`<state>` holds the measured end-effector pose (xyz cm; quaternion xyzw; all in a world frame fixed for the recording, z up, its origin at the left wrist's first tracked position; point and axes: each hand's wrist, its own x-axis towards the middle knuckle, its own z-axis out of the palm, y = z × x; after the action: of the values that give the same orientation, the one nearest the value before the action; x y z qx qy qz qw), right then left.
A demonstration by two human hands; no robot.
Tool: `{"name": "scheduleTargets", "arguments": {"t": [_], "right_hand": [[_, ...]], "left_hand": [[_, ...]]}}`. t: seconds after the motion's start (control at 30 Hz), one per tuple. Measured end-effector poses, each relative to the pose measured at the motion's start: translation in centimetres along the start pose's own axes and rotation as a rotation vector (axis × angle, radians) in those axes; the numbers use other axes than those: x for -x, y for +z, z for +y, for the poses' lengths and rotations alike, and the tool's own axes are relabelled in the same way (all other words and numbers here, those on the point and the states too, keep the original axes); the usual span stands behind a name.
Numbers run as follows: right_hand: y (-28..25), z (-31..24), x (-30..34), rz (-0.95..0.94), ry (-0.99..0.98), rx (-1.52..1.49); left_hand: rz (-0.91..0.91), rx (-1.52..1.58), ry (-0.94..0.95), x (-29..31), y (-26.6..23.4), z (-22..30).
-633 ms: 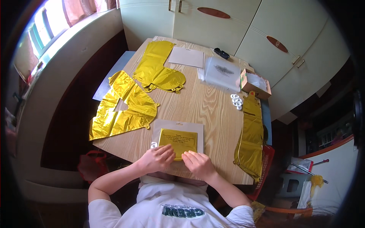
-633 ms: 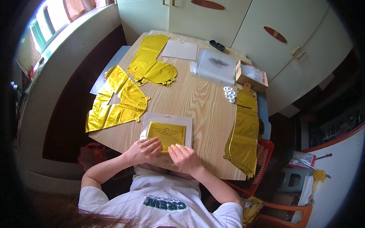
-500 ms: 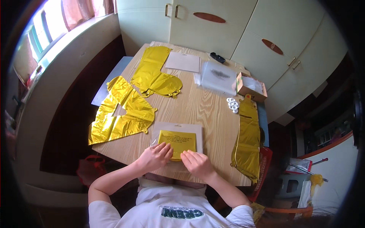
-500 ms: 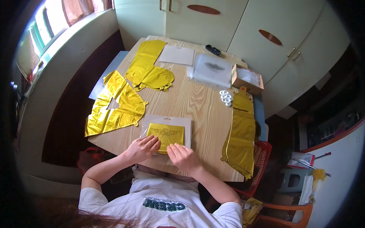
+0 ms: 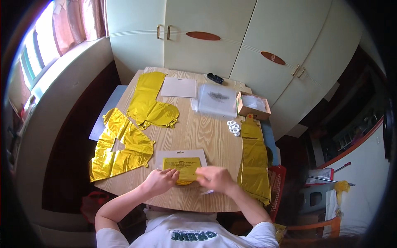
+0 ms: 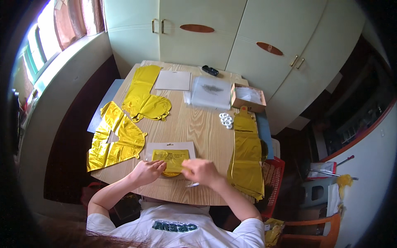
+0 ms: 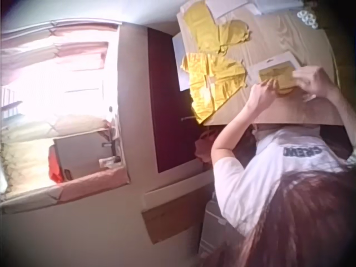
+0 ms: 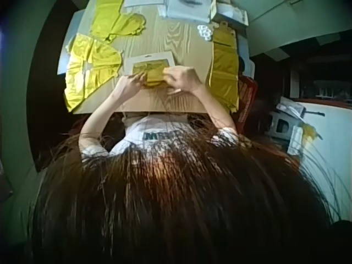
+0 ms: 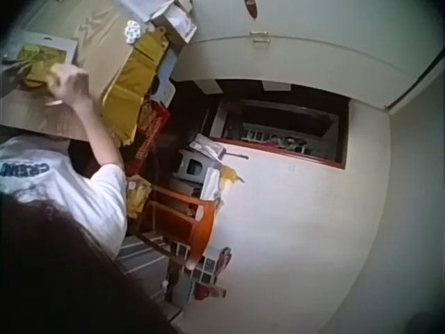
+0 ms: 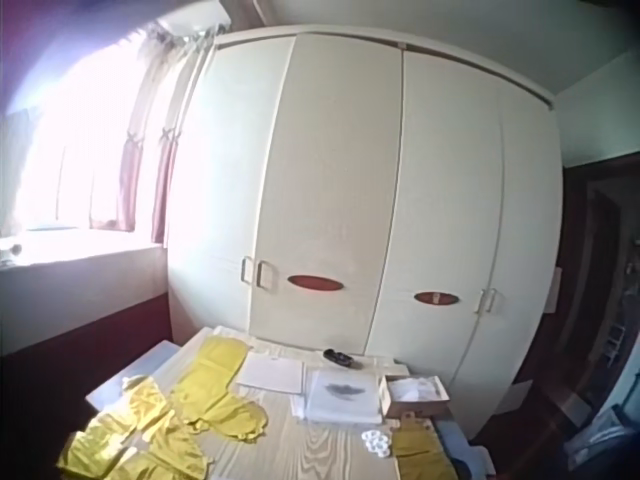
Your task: Organizing and preparing gold foil sheets on cardboard backing.
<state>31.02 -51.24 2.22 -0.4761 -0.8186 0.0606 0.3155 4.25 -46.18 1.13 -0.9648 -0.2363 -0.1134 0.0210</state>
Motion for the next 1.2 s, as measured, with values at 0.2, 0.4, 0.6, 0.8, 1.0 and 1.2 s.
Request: {"name": "scheduleTargets", "arguments": {"t": [0.2,0.4,0.6,0.8,1.0,1.2], "right_hand": [[-1.7,18.7,-1.8,0.17,0.486,0.436],[-0.6,24.0,-1.9,0.187,0.564,0.514],[-0.5,24.2,-2.2,0.2,0.624,0.468],[-0.6,24.5,-2.1,0.287,0.535,0.47],[-3.5,14.7,-5.7,0.504,0.29,0.064],[-7.4,-1.8,-6.5,0.073,-0.243,-0.251]], "left_hand": [[0.079,0.106,-0.003,-2.7,-2.0,-0.9],[-0.075,0.15,-0.048,-4.8,-3.9,-1.6],[-0.123,0.16,-0.066,-5.9,-4.0,-2.5],[-0.116,0.164,-0.055,-6.5,-4.3,-2.2],[-0.105,0.188,-0.077,-6.3,-4.2,-2.5],[-0.034,0.197,-0.059,-6.3,-3.9,-2.3]]}}
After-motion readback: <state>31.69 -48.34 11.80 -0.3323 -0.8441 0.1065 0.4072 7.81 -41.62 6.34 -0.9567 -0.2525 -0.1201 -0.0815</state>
